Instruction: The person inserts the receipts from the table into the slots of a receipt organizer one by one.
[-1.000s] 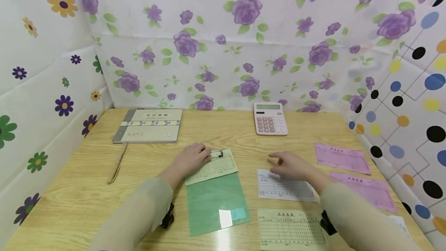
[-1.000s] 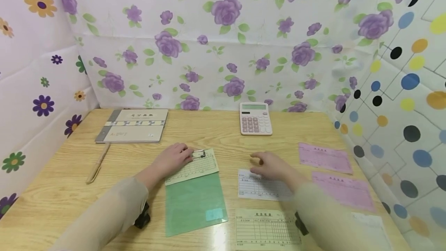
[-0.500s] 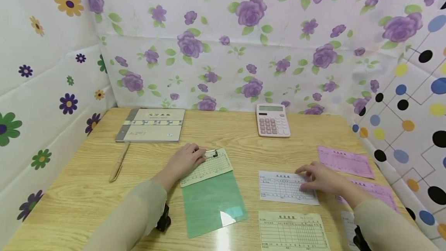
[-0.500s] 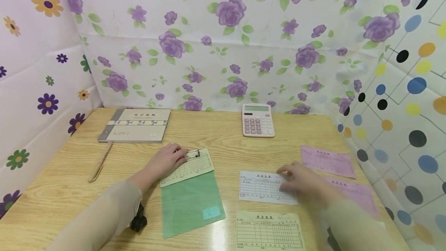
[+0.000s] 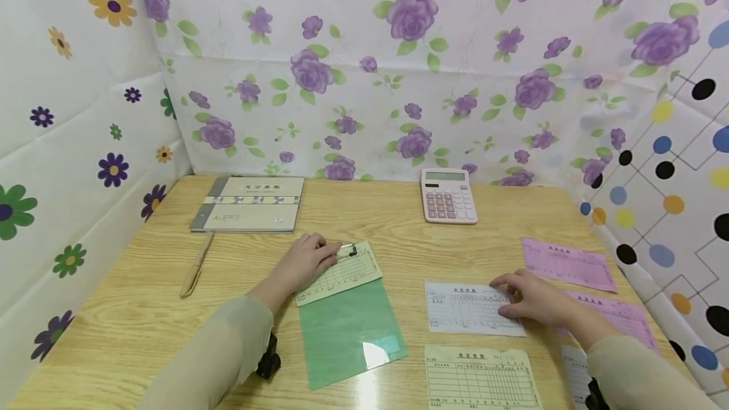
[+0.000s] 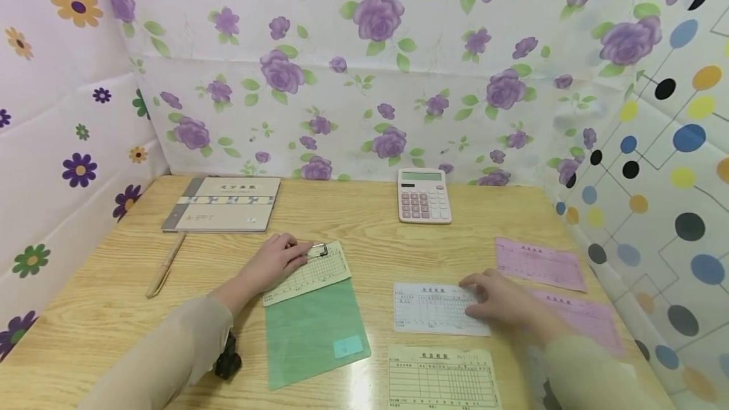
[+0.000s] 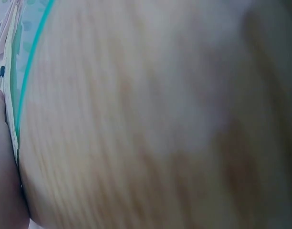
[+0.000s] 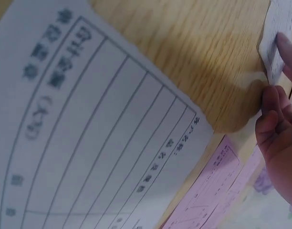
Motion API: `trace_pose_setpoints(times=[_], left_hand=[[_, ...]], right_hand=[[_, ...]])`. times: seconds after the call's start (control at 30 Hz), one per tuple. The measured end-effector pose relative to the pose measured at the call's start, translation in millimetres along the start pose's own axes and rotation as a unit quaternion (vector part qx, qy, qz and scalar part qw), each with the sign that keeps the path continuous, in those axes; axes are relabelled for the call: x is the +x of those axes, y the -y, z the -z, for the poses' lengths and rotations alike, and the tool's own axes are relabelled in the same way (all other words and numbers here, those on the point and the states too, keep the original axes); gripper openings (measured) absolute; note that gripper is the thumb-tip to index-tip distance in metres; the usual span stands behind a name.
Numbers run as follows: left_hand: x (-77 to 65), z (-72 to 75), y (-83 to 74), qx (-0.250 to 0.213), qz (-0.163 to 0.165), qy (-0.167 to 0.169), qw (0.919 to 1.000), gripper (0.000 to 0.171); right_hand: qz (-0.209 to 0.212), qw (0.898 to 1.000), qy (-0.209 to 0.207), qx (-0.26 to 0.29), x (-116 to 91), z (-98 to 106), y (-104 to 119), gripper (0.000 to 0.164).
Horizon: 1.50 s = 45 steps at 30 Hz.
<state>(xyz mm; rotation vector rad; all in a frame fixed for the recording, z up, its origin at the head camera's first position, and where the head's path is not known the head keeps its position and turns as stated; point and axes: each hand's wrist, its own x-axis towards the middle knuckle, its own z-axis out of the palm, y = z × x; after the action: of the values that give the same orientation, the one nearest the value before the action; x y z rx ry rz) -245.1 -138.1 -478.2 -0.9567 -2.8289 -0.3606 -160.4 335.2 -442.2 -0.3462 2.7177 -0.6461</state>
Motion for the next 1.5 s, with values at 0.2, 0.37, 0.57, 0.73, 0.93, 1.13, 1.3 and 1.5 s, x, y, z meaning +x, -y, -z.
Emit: trace_pose_setpoints(times=[0.2, 0.37, 0.57, 0.73, 0.93, 1.13, 1.3, 1.5], left_hand=[[-0.3, 0.3, -0.8, -0.013, 0.021, 0.017, 0.9996, 0.043], [-0.7, -0.4, -0.3, -0.019, 0.028, 0.022, 0.9992, 0.044], [-0.2, -2.2, 0.7, -0.02, 0.021, 0.023, 0.9993, 0.044], [-0.1, -0.7, -1.1, -0.028, 0.019, 0.018, 0.9993, 0.043], [-0.5, 0.2, -0.1, -0.024, 0.023, 0.02, 0.9993, 0.043], [0.2, 1.5, 0.7, -0.021, 0.027, 0.024, 0.9991, 0.044], [0.4, 1.5, 1.5, -0.021, 0.027, 0.022, 0.9992, 0.044], [-0.4, 0.4, 0.8, -0.022, 0.028, 0.025, 0.9991, 0.044]], right_hand=[[0.001, 0.999, -0.036, -0.012, -1.7, 2.6, 3.5, 0.054], [0.012, 0.999, -0.023, -0.029, -2.9, 1.4, 0.4, 0.048], [-0.001, 0.999, -0.03, -0.023, 1.0, -2.1, -2.9, 0.051], [0.005, 0.999, -0.041, -0.033, 2.6, -3.2, -3.8, 0.051], [0.011, 0.998, -0.051, -0.035, 3.1, -5.7, -2.2, 0.049], [0.014, 0.998, -0.056, -0.031, 4.1, -6.8, -0.6, 0.047], [-0.002, 0.999, -0.046, -0.019, 6.5, -6.7, 3.1, 0.044], [-0.044, 0.995, -0.053, 0.066, 5.6, -3.6, 11.9, 0.04]])
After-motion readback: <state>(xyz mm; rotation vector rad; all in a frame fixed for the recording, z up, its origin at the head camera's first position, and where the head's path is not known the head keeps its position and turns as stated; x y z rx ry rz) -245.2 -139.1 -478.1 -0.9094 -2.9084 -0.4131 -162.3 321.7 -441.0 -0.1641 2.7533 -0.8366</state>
